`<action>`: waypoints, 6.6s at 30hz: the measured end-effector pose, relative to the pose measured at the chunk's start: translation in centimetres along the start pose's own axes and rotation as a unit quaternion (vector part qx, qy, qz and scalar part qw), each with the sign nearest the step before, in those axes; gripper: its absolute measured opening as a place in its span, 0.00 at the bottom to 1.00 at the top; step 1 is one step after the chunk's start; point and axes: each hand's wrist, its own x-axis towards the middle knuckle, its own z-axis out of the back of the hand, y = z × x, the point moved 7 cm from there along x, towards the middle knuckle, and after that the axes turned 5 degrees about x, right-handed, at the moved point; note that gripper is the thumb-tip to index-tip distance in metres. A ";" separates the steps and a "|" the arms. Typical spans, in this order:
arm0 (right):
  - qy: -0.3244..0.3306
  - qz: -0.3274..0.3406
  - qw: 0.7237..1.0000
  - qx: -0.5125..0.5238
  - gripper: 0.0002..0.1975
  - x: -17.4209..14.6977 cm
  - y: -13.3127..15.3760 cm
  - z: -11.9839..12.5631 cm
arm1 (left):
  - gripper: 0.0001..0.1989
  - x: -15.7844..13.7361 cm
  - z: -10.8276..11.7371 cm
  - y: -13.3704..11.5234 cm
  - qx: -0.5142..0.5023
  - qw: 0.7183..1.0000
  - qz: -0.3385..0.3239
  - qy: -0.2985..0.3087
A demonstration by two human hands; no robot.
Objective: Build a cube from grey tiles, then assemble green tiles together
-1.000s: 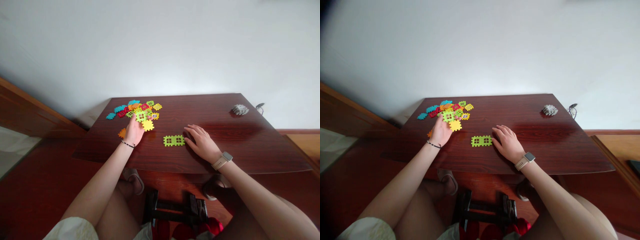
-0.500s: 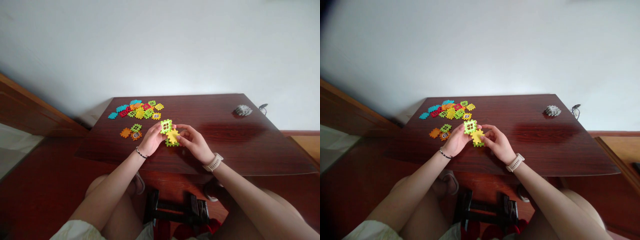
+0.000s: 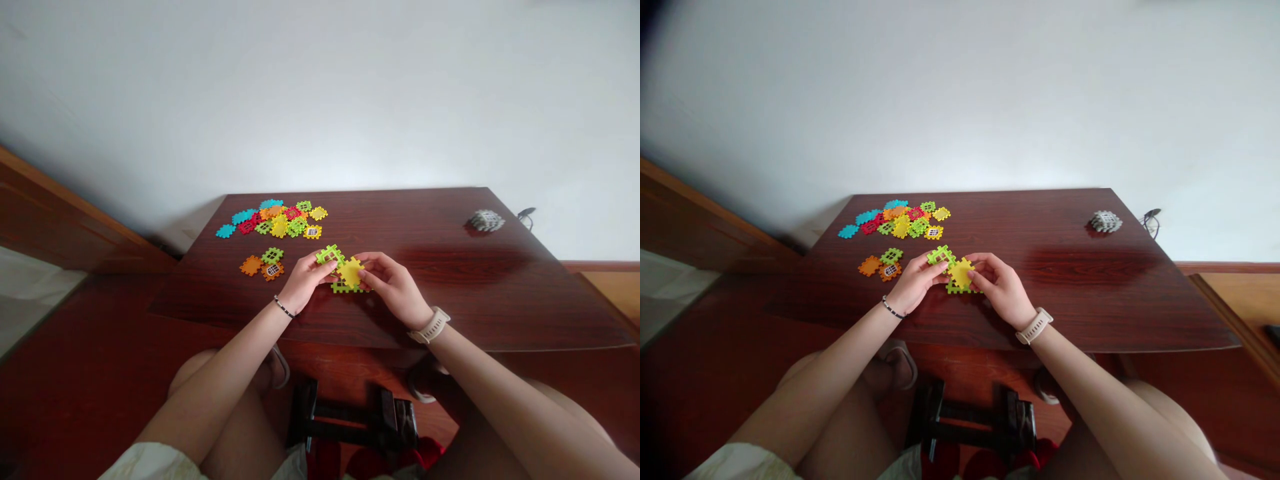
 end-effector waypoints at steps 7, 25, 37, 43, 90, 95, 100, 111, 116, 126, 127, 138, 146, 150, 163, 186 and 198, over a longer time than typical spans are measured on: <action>0.016 -0.017 1.000 0.005 0.19 -0.1 -0.4 -0.2 | 0.22 -0.1 -0.1 -0.3 0.014 1.000 -0.008 0.000; 0.024 -0.008 1.000 0.000 0.18 -0.2 -0.8 -0.1 | 0.21 -0.2 -0.2 -0.3 0.005 1.000 -0.009 0.017; 0.035 -0.019 0.999 0.018 0.19 -0.5 -0.3 -0.2 | 0.20 -0.4 -0.5 -0.4 -0.003 0.999 -0.011 0.039; 0.039 -0.028 0.998 0.040 0.19 -0.8 -0.2 -0.5 | 0.22 -0.5 -1.1 -0.4 -0.018 0.998 -0.006 0.057; -0.070 -0.008 0.997 0.013 0.18 -0.3 -1.1 1.6 | 0.18 3.9 13.6 -3.1 0.298 0.909 -0.065 -0.285; -0.073 0.071 0.994 -0.033 0.09 -0.5 0.2 1.6 | 0.14 3.4 11.7 -4.7 0.499 0.808 -0.138 -0.283; -0.098 0.171 0.973 -0.118 0.03 -1.2 2.4 1.4 | 0.12 1.6 5.9 -5.7 0.485 0.821 -0.241 -0.180; -0.053 0.225 0.940 -0.250 0.11 -2.1 3.4 -0.3 | 0.22 -1.1 -2.6 -2.7 0.185 0.968 -0.127 0.113; -0.021 0.132 0.987 -0.095 0.14 -1.3 2.0 0.1 | 0.21 -0.7 -1.7 -2.6 0.182 0.972 -0.125 0.084; -0.044 0.013 0.995 -0.087 0.17 0.3 0.3 2.5 | 0.16 -2.0 -3.1 -1.8 0.325 0.921 -0.205 0.068; -0.055 0.012 0.994 -0.094 0.17 0.4 0.4 3.0 | 0.14 -2.5 -3.6 -1.9 0.373 0.896 -0.230 0.066; -0.101 -0.009 0.987 -0.127 0.19 1.3 -0.4 5.9 | 0.18 -7.0 -9.0 -0.8 0.613 0.694 -0.344 0.156; -0.011 -0.048 0.978 -0.201 0.16 1.5 -1.5 5.4 | 0.18 -8.5 -10.2 -0.4 0.646 0.674 -0.327 0.147; -0.004 -0.034 0.974 -0.225 0.15 1.7 -2.0 5.6 | 0.18 -8.6 -10.3 -0.4 0.649 0.672 -0.329 0.139; -0.014 0.003 0.931 -0.364 0.08 1.7 -1.5 5.4 | 0.18 -8.6 -10.0 -0.1 0.653 0.674 -0.321 0.130; 0.009 0.028 0.915 -0.402 0.05 1.7 -1.3 4.8 | 0.18 -8.4 -10.4 -0.2 0.681 0.653 -0.302 0.136; 0.027 0.032 0.921 -0.388 0.09 1.6 -1.4 4.8 | 0.18 -7.8 -10.4 -0.5 0.684 0.645 -0.313 0.135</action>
